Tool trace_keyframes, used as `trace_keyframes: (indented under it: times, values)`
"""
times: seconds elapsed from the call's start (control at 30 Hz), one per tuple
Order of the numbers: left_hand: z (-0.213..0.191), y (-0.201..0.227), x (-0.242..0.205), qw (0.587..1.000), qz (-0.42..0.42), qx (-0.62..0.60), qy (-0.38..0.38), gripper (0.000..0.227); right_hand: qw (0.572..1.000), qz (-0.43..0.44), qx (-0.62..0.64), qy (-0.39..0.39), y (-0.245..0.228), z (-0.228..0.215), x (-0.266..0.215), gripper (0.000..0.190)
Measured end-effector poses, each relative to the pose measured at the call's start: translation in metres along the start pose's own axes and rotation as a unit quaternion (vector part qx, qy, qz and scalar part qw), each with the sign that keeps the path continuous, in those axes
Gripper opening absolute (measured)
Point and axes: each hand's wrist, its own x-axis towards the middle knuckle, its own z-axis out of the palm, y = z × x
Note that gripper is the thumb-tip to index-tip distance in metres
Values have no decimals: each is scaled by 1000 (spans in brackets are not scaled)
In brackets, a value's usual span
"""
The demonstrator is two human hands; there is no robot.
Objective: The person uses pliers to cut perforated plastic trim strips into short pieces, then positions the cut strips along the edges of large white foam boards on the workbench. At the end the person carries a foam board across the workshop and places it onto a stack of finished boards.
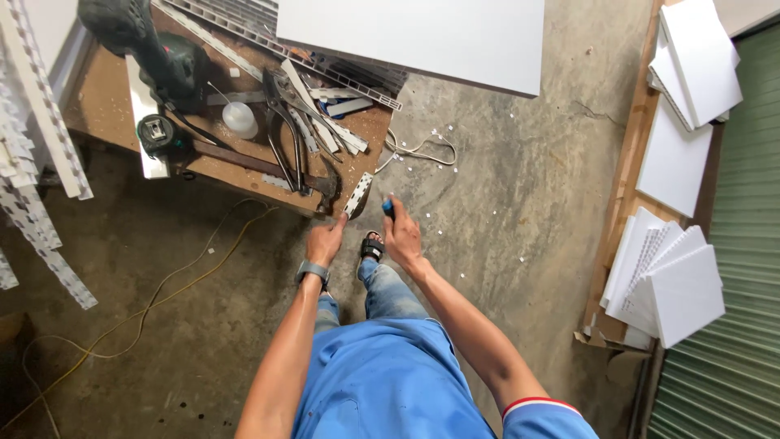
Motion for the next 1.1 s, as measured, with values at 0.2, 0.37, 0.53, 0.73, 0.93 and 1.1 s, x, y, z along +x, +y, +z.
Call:
trace_keyframes:
  times: [0.2,0.37,0.53,0.73,0.93,1.1]
  values:
    - [-38,-24,-58,985,-41,-168,20,80,1000,11,-20,15,-21,24,84,46]
    - [-66,-17,-115,946,-77,-313,37,67,992,-85,-90,-28,-82,42,142,53]
    - [-84,31,-148,932,-68,-335,122,68,977,-121,-144,-100,-96,84,177,57]
    - [-74,88,-146,899,-47,-409,152,60,971,-191,-118,-79,-105,52,176,59]
    - [-45,122,-101,902,-33,-418,105,56,863,-81,416,-276,-43,-23,156,63]
    - [-8,212,-59,912,-69,-392,-99,29,647,-37,628,-430,-9,-142,123,60]
